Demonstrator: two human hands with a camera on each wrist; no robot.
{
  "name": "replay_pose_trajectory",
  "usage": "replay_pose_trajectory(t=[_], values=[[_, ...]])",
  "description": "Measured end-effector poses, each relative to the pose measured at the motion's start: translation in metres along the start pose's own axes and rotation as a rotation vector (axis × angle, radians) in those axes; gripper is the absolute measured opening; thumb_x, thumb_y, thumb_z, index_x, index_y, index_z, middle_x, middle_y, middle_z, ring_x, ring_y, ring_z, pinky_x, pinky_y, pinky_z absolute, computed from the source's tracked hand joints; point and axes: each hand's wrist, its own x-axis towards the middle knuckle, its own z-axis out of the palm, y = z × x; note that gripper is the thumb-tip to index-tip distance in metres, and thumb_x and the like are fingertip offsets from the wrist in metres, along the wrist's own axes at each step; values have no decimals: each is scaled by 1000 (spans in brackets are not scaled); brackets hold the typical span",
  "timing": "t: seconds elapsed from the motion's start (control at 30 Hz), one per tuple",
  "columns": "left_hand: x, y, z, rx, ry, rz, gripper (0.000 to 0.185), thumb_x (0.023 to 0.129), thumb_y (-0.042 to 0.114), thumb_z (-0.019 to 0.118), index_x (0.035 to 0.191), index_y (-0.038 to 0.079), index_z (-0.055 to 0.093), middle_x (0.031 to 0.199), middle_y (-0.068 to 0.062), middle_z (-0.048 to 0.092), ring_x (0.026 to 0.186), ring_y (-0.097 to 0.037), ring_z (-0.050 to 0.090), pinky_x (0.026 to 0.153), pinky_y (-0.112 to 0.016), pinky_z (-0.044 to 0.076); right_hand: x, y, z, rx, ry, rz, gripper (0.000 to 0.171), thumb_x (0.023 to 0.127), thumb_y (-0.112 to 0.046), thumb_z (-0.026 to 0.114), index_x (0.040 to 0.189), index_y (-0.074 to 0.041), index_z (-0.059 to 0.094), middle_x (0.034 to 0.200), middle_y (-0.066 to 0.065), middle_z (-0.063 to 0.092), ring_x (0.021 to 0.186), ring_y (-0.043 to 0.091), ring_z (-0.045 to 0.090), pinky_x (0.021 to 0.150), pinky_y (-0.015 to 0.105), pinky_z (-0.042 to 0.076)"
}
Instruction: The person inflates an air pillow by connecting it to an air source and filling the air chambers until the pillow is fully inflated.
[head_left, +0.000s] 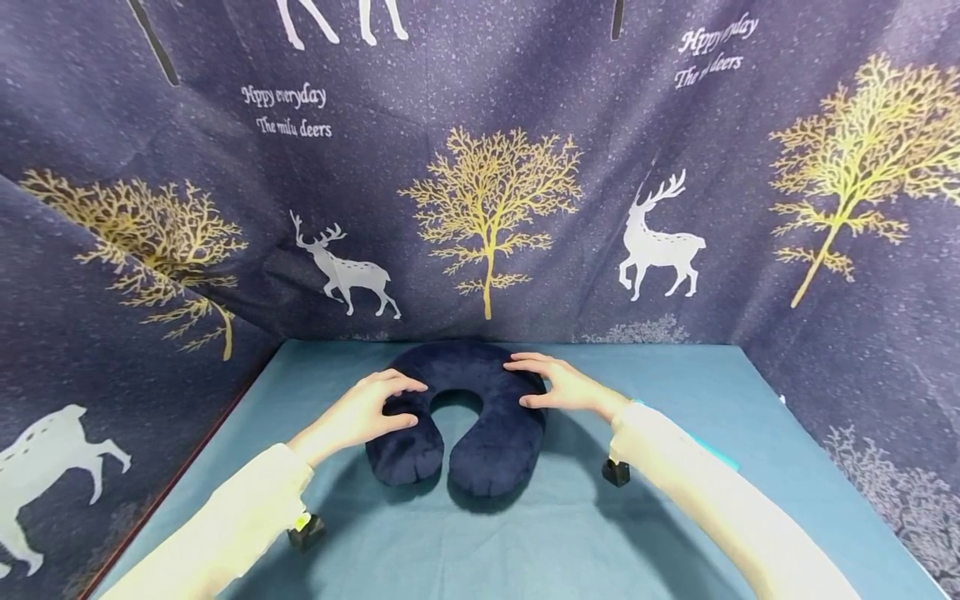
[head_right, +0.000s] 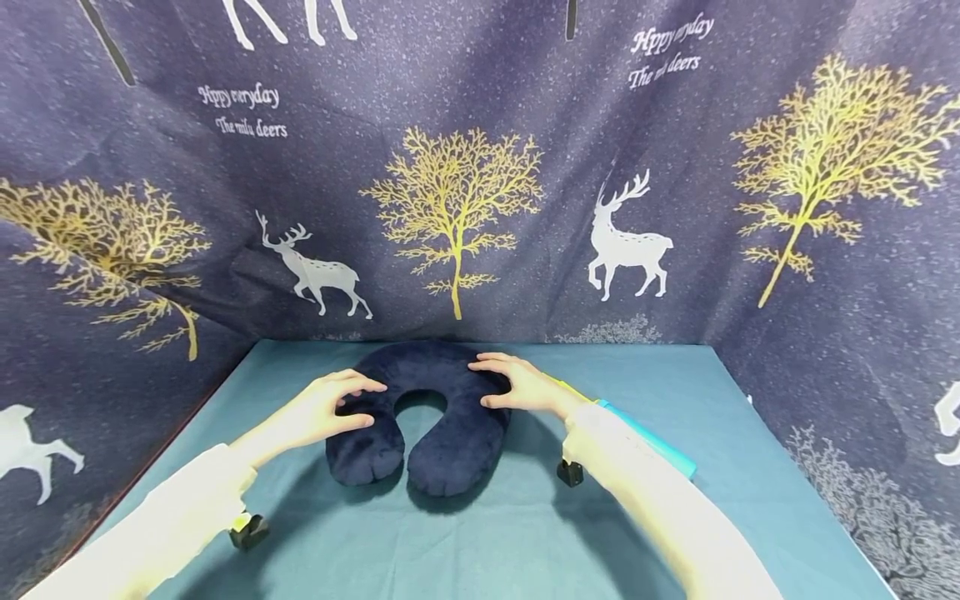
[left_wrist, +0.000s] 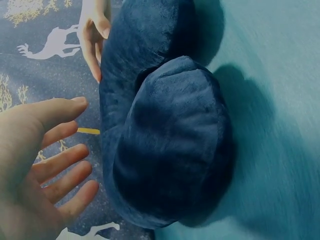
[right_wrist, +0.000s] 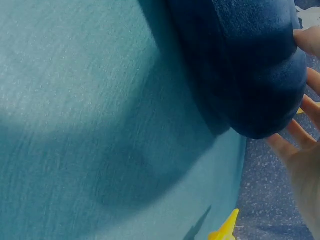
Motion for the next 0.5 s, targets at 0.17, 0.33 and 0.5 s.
replay_pose_trajectory(t=[0.17,0.33,0.5], values=[[1,0,-2,39,-11,15,42,85,22,76,126,14,66,117,-7,66,108,-27,63,94,-47,50,0,2,-1,9,-15,20,61,92,-32,67,148,-17,47,160,11,34,149,34,31,112,57,36],[1,1,-4,78,-17,6,42,85,24,77,126,17,67,117,-5,66,112,-27,62,96,-48,50,2,1,-4,33,-20,32,61,91,-31,69,147,-17,48,160,10,34,148,33,32,110,56,39],[1,2,-8,83,-15,-2,43,85,26,77,126,19,67,117,-3,65,113,-27,60,96,-48,50,2,-3,-6,19,-49,24,61,93,-32,67,147,-14,47,160,14,33,147,35,33,109,56,41]])
